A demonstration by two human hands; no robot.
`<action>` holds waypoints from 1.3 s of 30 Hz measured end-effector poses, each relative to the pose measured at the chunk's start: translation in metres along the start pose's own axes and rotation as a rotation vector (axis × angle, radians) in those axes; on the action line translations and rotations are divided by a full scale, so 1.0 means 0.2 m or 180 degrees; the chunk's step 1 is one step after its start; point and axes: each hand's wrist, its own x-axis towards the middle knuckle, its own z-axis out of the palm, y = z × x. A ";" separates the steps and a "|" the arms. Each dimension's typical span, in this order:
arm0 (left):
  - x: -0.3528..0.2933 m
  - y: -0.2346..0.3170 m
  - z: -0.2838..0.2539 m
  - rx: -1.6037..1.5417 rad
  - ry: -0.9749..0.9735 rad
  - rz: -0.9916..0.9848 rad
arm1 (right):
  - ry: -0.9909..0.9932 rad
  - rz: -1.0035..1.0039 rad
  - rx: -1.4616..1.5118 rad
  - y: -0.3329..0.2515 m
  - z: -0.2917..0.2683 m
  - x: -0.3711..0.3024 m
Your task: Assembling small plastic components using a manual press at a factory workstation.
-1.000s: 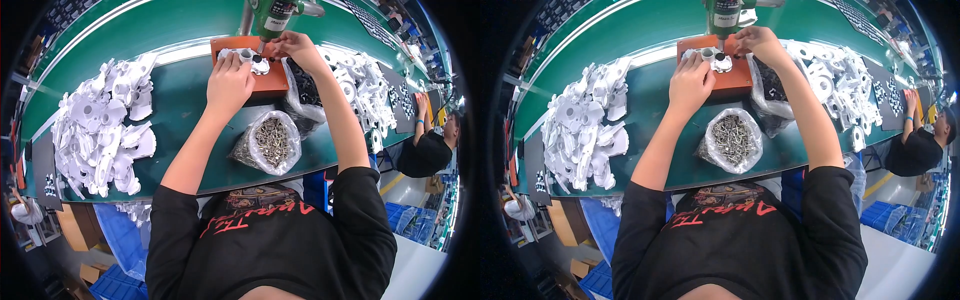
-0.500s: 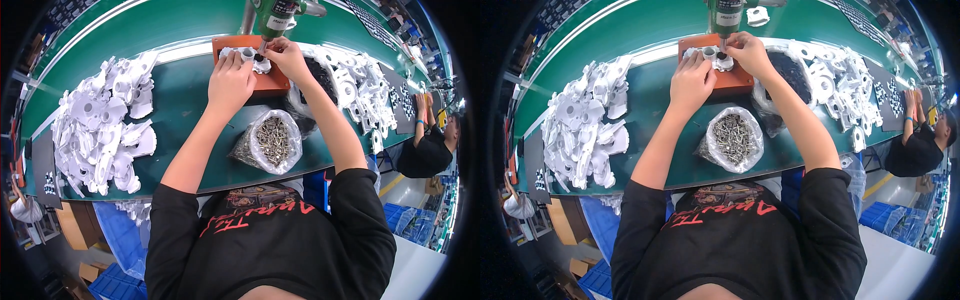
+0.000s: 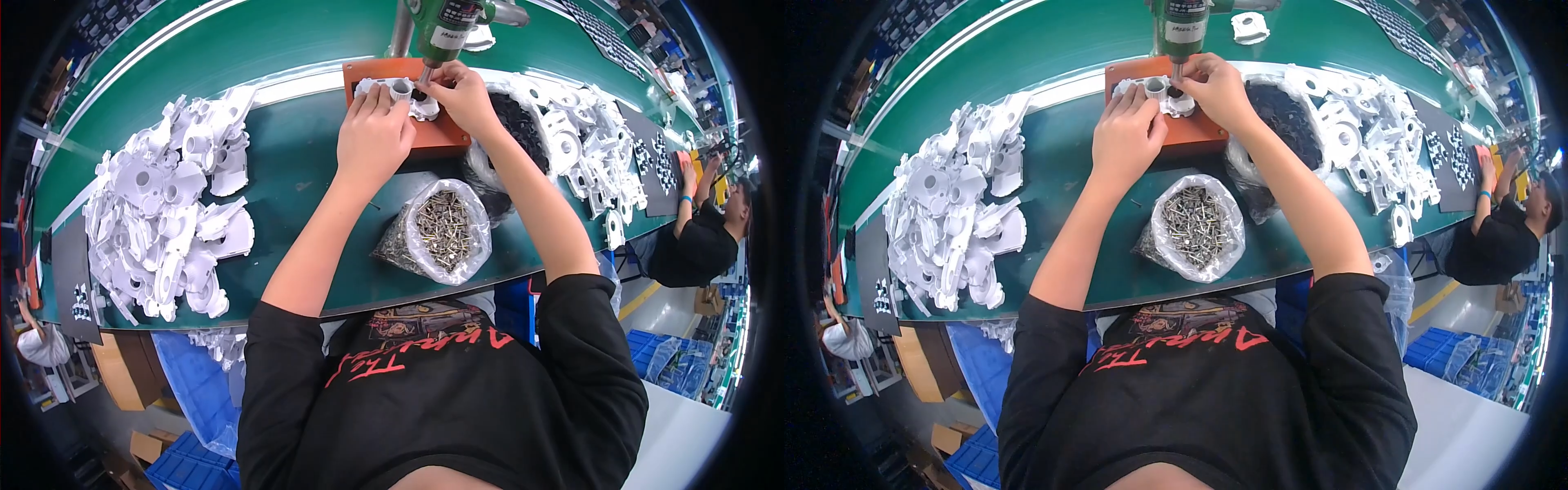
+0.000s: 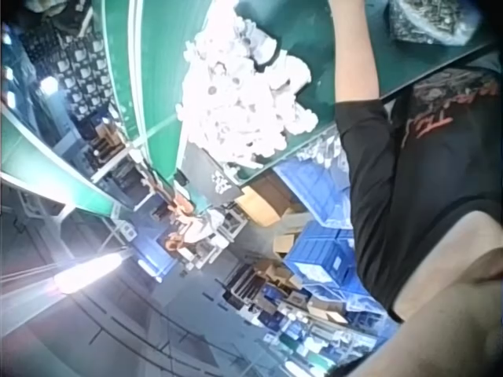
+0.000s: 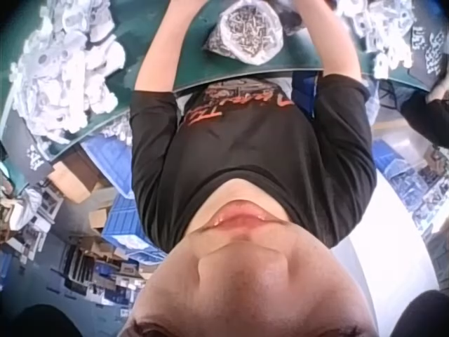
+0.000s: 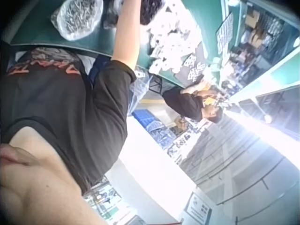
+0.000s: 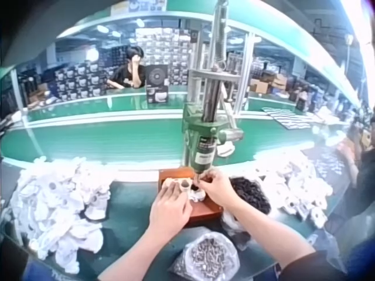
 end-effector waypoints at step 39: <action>0.02 0.03 0.03 -0.0020 0.0164 0.0040 | 0.1522 -0.1186 0.2032 -0.41 -0.67 0.50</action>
